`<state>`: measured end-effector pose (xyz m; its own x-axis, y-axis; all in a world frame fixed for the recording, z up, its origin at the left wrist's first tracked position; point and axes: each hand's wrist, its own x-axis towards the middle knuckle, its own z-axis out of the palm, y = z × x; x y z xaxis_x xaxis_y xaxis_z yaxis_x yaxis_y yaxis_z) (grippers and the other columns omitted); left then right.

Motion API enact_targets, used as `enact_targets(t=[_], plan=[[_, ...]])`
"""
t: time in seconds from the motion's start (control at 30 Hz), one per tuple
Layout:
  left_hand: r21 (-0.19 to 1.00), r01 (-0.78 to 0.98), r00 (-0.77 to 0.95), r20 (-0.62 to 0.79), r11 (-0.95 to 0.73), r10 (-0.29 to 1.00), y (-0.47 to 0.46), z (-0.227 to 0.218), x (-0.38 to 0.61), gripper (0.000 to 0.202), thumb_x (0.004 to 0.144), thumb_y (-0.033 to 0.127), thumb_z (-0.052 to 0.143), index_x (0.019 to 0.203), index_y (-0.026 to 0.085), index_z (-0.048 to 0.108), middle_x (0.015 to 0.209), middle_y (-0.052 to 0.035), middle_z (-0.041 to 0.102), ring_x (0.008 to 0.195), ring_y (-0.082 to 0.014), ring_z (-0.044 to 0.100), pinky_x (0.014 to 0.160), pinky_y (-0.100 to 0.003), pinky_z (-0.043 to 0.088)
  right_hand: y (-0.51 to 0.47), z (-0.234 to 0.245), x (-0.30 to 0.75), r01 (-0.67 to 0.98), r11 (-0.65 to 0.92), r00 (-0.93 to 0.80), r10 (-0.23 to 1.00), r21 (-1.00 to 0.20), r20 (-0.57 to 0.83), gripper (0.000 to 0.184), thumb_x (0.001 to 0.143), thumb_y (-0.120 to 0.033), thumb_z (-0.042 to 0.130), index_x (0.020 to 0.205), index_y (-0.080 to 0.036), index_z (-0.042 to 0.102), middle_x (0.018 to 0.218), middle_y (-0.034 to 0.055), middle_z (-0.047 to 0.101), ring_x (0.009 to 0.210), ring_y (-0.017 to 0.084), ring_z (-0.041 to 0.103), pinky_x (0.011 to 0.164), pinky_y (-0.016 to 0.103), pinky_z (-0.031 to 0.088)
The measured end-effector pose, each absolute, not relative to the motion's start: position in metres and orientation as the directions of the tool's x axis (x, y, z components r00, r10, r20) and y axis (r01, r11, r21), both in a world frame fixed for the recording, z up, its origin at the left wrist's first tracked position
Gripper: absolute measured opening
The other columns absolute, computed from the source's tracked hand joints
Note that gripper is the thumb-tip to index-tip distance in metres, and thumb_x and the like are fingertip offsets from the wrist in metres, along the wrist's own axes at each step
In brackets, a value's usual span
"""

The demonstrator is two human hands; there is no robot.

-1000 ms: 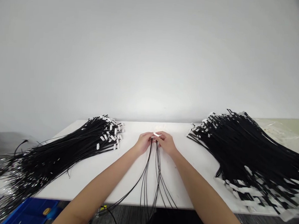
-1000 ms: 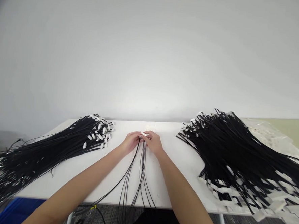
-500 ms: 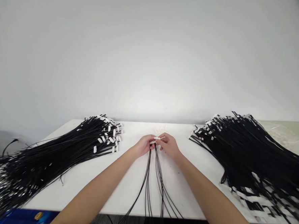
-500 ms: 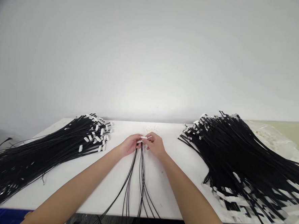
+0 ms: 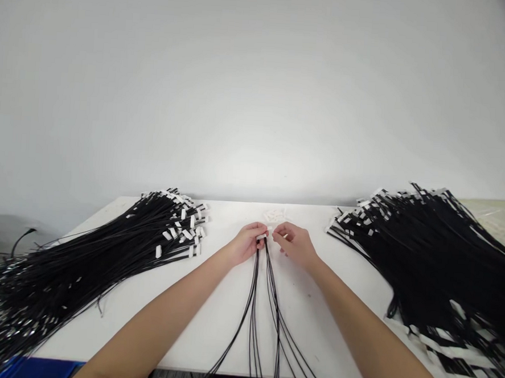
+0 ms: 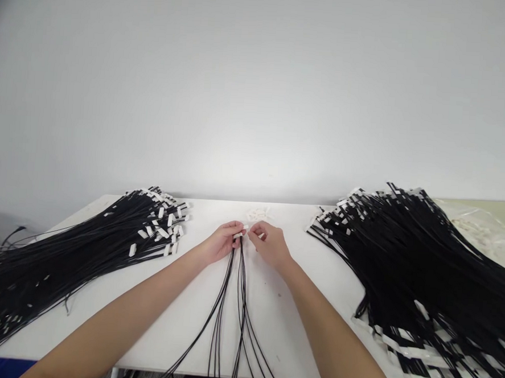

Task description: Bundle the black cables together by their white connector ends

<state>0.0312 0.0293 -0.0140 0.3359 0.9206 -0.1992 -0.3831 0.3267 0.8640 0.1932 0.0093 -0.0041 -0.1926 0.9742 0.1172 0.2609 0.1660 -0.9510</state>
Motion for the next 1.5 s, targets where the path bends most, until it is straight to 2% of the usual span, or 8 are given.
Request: enact_targets(t=[0.2,0.67,0.8,0.9,1.0,1.1,1.3,1.5], plan=[[0.844,-0.43,0.36,-0.166,0.321,0.918,0.027,-0.012,0.03,0.017,0.068,0.022,0.063,0.074,0.013,0.05,0.069,-0.0013,0.048,0.051,-0.0051,0.045,0.043,-0.017,0.027,-0.001,0.004,0.188,0.242,0.005,-0.371,0.924,-0.97,-0.088,0.024,0.078,-0.04,0.047,0.079,-0.018,0.057,0.079,0.0009,0.06,0.04,0.005,0.046,0.03,0.016,0.03],[0.851,-0.423,0.369,-0.151,0.311,0.917,0.026,-0.011,0.03,0.018,0.069,0.025,0.064,0.078,0.015,0.052,0.073,0.0,0.047,0.05,-0.0027,0.04,0.043,-0.016,0.028,-0.003,-0.005,0.177,0.278,-0.055,-0.278,0.951,-0.959,-0.135,0.019,0.081,-0.037,0.043,0.073,-0.02,0.047,0.066,-0.0029,0.053,0.04,0.007,0.047,0.033,0.019,0.034],[0.872,-0.398,0.325,-0.156,0.285,0.933,0.026,-0.011,0.03,0.023,0.071,0.033,0.062,0.085,0.017,0.054,0.073,-0.0003,0.049,0.049,-0.003,0.04,0.04,-0.015,0.026,-0.002,0.006,0.184,-0.009,-0.293,-0.31,0.91,-0.956,-0.276,0.019,0.075,-0.038,0.055,0.081,-0.021,0.049,0.055,-0.0075,0.04,0.035,0.004,0.031,0.033,0.018,0.025],[0.892,-0.353,0.313,-0.17,0.281,0.934,0.025,-0.009,0.03,0.031,0.072,0.037,0.06,0.096,0.018,0.057,0.073,-0.0005,0.049,0.048,-0.0021,0.038,0.04,-0.014,0.026,0.001,0.02,0.198,-0.348,-0.42,-0.385,0.879,-0.838,-0.28,0.022,0.071,-0.035,0.062,0.085,-0.021,0.052,0.056,-0.0084,0.036,0.039,0.003,0.026,0.035,0.017,0.022],[0.903,-0.316,0.325,-0.184,0.29,0.928,0.024,-0.008,0.03,0.034,0.072,0.039,0.06,0.097,0.017,0.059,0.076,-0.0014,0.051,0.047,-0.0008,0.037,0.04,-0.014,0.027,0.005,0.034,0.214,-0.619,-0.342,-0.313,0.933,-0.706,-0.177,0.019,0.07,-0.029,0.061,0.085,-0.021,0.054,0.063,-0.0062,0.045,0.046,0.005,0.034,0.04,0.018,0.029],[0.904,-0.298,0.335,-0.203,0.308,0.92,0.025,-0.009,0.03,0.03,0.07,0.039,0.062,0.089,0.016,0.058,0.078,-0.0022,0.054,0.045,-0.0002,0.036,0.039,-0.015,0.025,0.009,0.04,0.227,-0.717,-0.223,-0.193,0.974,-0.661,-0.12,0.021,0.069,-0.027,0.059,0.089,-0.021,0.054,0.07,-0.0039,0.051,0.054,0.007,0.043,0.045,0.021,0.036],[0.895,-0.304,0.347,-0.215,0.327,0.913,0.027,-0.011,0.029,0.027,0.071,0.038,0.06,0.085,0.018,0.05,0.08,-0.0045,0.061,0.041,-0.0014,0.037,0.038,-0.016,0.024,0.022,0.029,0.238,-0.515,0.085,0.28,0.957,-0.853,-0.074,0.024,0.074,-0.042,0.056,0.075,-0.02,0.049,0.054,-0.0076,0.031,0.042,0.004,0.032,0.039,0.018,0.034],[0.894,-0.291,0.368,-0.223,0.34,0.902,0.027,-0.011,0.027,0.025,0.073,0.039,0.056,0.081,0.017,0.046,0.08,-0.0058,0.063,0.037,-0.0021,0.035,0.037,-0.018,0.021,0.03,0.026,0.251,-0.463,0.309,0.515,0.856,-0.831,0.031,0.025,0.075,-0.042,0.057,0.084,-0.02,0.052,0.064,-0.0058,0.044,0.053,0.004,0.048,0.064,0.023,0.052]])
